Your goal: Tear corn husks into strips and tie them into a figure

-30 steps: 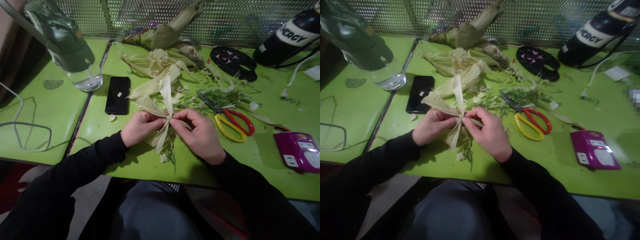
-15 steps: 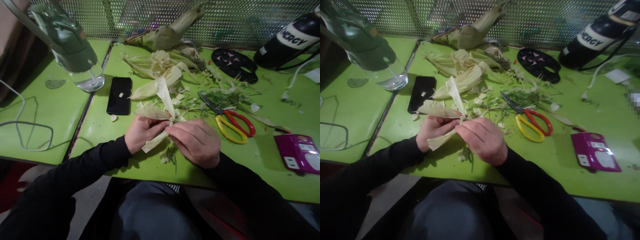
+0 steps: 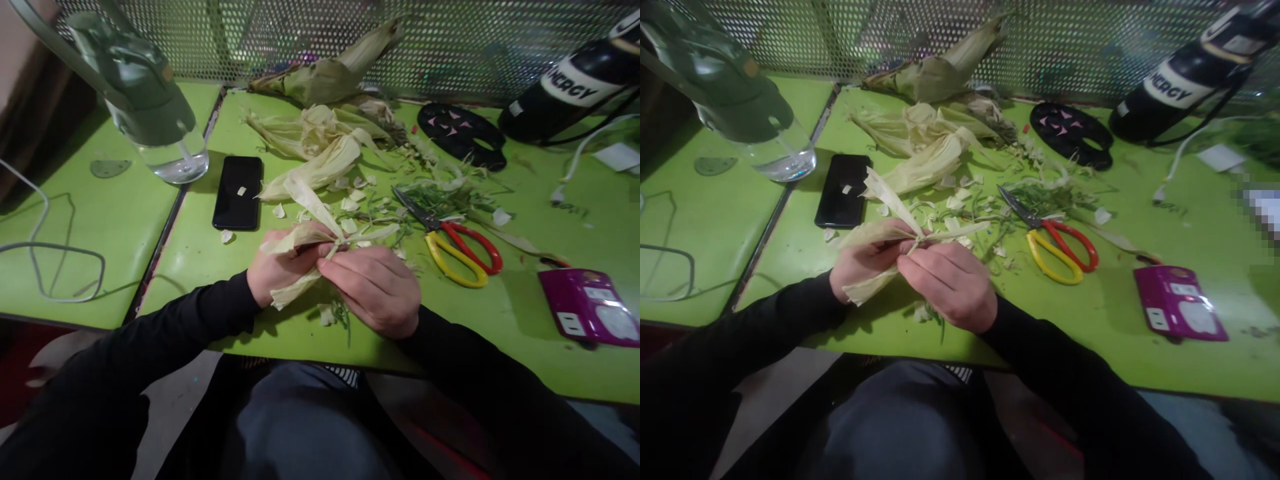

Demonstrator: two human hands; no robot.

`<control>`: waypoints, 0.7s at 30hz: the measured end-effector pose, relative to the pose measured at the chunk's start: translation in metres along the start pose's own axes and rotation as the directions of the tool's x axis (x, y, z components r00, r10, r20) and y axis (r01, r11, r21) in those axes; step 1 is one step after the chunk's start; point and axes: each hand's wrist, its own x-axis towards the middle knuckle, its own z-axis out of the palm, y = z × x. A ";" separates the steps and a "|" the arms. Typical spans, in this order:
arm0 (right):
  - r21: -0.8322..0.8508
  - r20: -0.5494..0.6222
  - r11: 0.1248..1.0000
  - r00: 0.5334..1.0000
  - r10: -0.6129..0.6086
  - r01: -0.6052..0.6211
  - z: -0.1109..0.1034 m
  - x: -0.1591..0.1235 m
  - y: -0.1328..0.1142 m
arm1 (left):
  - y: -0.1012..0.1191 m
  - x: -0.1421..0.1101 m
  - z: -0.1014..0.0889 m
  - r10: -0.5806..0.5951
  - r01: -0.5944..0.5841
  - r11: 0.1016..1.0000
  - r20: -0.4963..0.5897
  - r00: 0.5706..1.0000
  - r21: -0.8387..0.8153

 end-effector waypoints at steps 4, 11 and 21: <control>-0.048 0.002 0.994 0.995 0.098 -0.098 -0.010 0.006 0.009 | 0.003 0.006 -0.003 -0.030 0.032 0.988 0.020 0.999 -0.149; -0.049 0.127 0.934 0.925 0.358 -0.354 -0.014 0.008 0.011 | 0.016 0.009 -0.002 -0.258 0.279 0.865 0.108 0.960 -0.416; 0.098 0.126 0.948 0.949 0.289 -0.301 -0.010 0.006 0.003 | 0.023 0.005 0.002 -0.333 0.375 0.764 0.176 0.926 -0.525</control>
